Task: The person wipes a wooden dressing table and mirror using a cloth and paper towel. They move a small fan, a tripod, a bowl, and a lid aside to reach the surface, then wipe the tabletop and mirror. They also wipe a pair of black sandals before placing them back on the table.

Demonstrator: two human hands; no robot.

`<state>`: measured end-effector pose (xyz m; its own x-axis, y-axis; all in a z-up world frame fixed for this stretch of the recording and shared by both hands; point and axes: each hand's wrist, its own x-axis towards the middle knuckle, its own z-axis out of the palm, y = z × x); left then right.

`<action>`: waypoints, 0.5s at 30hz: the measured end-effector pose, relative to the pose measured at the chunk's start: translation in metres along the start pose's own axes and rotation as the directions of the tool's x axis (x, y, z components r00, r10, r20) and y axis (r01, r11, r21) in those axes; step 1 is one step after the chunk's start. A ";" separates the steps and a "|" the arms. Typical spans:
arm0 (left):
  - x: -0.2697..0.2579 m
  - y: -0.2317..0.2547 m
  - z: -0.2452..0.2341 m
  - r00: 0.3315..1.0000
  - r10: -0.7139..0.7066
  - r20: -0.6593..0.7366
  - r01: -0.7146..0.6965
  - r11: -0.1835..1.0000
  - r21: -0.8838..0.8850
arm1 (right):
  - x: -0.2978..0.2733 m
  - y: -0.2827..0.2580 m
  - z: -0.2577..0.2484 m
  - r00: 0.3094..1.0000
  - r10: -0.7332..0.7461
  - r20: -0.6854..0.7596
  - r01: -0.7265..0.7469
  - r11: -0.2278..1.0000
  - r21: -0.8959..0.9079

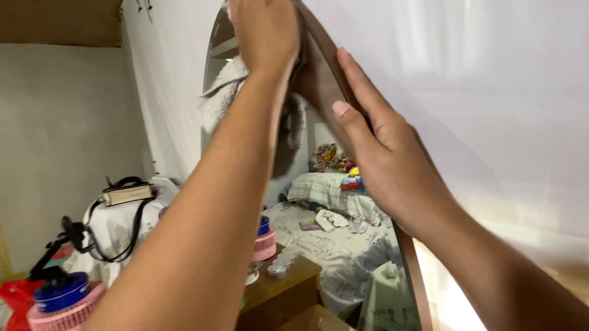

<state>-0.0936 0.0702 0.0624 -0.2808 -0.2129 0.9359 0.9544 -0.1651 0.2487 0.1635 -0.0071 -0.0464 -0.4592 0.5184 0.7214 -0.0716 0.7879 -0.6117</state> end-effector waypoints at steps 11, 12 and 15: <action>-0.125 -0.182 -0.104 0.669 -0.743 0.029 0.743 0.668 -0.027 | -0.004 -0.003 0.002 1.000 0.005 0.006 -0.005 1.000 0.027; -0.151 -0.181 -0.117 0.591 -0.806 0.020 0.807 0.591 -0.024 | -0.004 -0.004 0.000 1.000 0.012 -0.001 -0.012 1.000 0.020; -0.231 -0.153 -0.160 0.382 -0.923 -0.036 0.924 0.383 -0.003 | -0.007 -0.011 -0.002 1.000 -0.015 -0.012 0.015 1.000 0.017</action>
<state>-0.1909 -0.0093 -0.2320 -0.9922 0.0360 0.1191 0.1056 -0.2630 0.9590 0.1699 -0.0188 -0.0442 -0.4478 0.5105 0.7341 -0.0931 0.7899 -0.6062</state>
